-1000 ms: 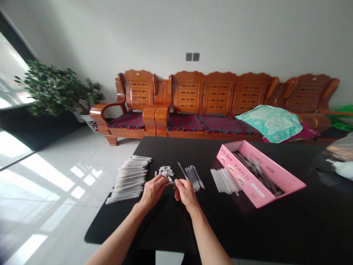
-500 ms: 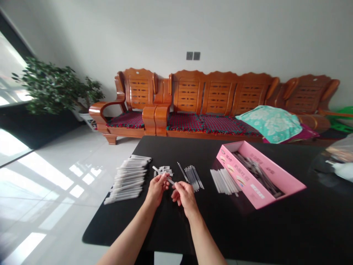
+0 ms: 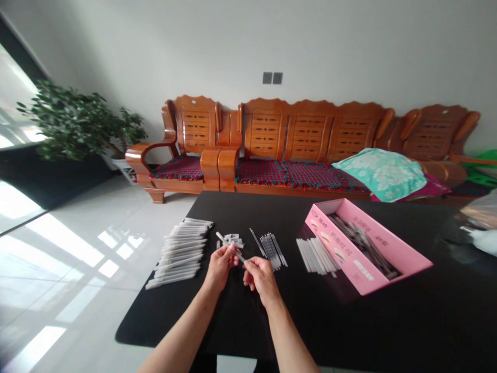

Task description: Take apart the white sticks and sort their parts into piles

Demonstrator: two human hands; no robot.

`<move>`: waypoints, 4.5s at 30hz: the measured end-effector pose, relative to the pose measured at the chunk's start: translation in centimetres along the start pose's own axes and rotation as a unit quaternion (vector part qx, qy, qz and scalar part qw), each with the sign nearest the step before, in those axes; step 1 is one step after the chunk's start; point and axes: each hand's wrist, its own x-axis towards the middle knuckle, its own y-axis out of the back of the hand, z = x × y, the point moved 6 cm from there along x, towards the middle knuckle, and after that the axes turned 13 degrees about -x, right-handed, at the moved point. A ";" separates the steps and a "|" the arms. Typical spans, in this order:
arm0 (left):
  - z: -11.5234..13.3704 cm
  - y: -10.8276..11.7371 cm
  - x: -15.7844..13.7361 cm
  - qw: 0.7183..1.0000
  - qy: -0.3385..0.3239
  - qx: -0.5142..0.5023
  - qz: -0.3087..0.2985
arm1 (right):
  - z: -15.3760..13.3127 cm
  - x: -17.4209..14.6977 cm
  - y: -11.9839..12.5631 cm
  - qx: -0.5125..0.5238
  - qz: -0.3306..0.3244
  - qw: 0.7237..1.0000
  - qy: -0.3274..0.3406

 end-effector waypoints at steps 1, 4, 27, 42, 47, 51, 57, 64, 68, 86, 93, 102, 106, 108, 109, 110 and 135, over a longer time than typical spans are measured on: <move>0.0 0.0 0.0 1.000 -0.002 0.001 0.001 | 0.0 0.0 0.1 0.001 0.004 1.000 -0.002; 0.1 0.1 0.0 1.000 -0.008 0.004 0.004 | 0.2 0.1 0.0 0.004 0.006 1.000 -0.021; -0.1 0.5 0.1 1.000 -0.008 0.004 0.012 | 0.7 0.1 0.0 -0.039 0.000 0.999 -0.026; 0.0 1.2 0.3 0.999 -0.019 -0.003 0.034 | 0.5 -0.2 1.3 -0.058 0.045 0.997 -0.031; 0.5 1.8 0.5 0.998 -0.028 -0.015 0.057 | 1.0 -0.3 5.1 -0.115 0.165 0.979 -0.025; 0.3 2.3 0.5 0.997 -0.030 -0.024 0.066 | 0.9 -0.4 6.5 -0.282 0.200 0.938 0.021; -0.1 2.3 0.4 0.997 -0.025 -0.028 0.061 | 0.8 -0.7 5.1 -0.508 0.192 0.839 0.011; -0.4 1.8 0.2 0.998 -0.017 -0.017 0.050 | -0.6 -1.1 3.4 -0.464 0.183 0.864 0.069; -1.0 1.0 -0.3 1.000 -0.011 -0.004 0.028 | -1.6 -1.3 1.5 -0.429 0.133 0.886 0.112; 2.9 1.8 0.7 0.997 -0.062 -0.009 0.051 | 1.4 -2.3 12.0 -0.509 0.324 0.798 0.010; 0.1 -0.7 -0.7 0.997 0.008 0.072 -0.034 | -0.8 -1.8 8.3 -0.342 0.261 0.901 0.048; 1.7 -2.4 -1.0 0.993 -0.014 0.070 -0.093 | -1.5 -2.1 -0.2 0.065 -0.056 0.996 -0.028; 3.2 -2.1 -0.6 0.995 -0.014 0.038 -0.092 | -1.3 -2.6 -1.3 0.135 -0.108 0.983 -0.056; 3.1 -2.5 -0.9 0.994 0.014 0.027 -0.108 | -1.2 -2.7 -2.0 0.181 -0.123 0.974 -0.052; 2.9 -2.7 -1.1 0.993 0.027 0.022 -0.115 | -1.1 -2.7 -2.4 0.206 -0.130 0.969 -0.051; 2.7 -2.9 -1.4 0.992 0.037 0.016 -0.118 | -1.0 -2.8 -2.8 0.229 -0.135 0.962 -0.053; 5.0 4.0 1.0 0.898 -0.148 0.407 0.080 | 0.6 -2.9 19.0 -0.664 0.388 0.636 -0.064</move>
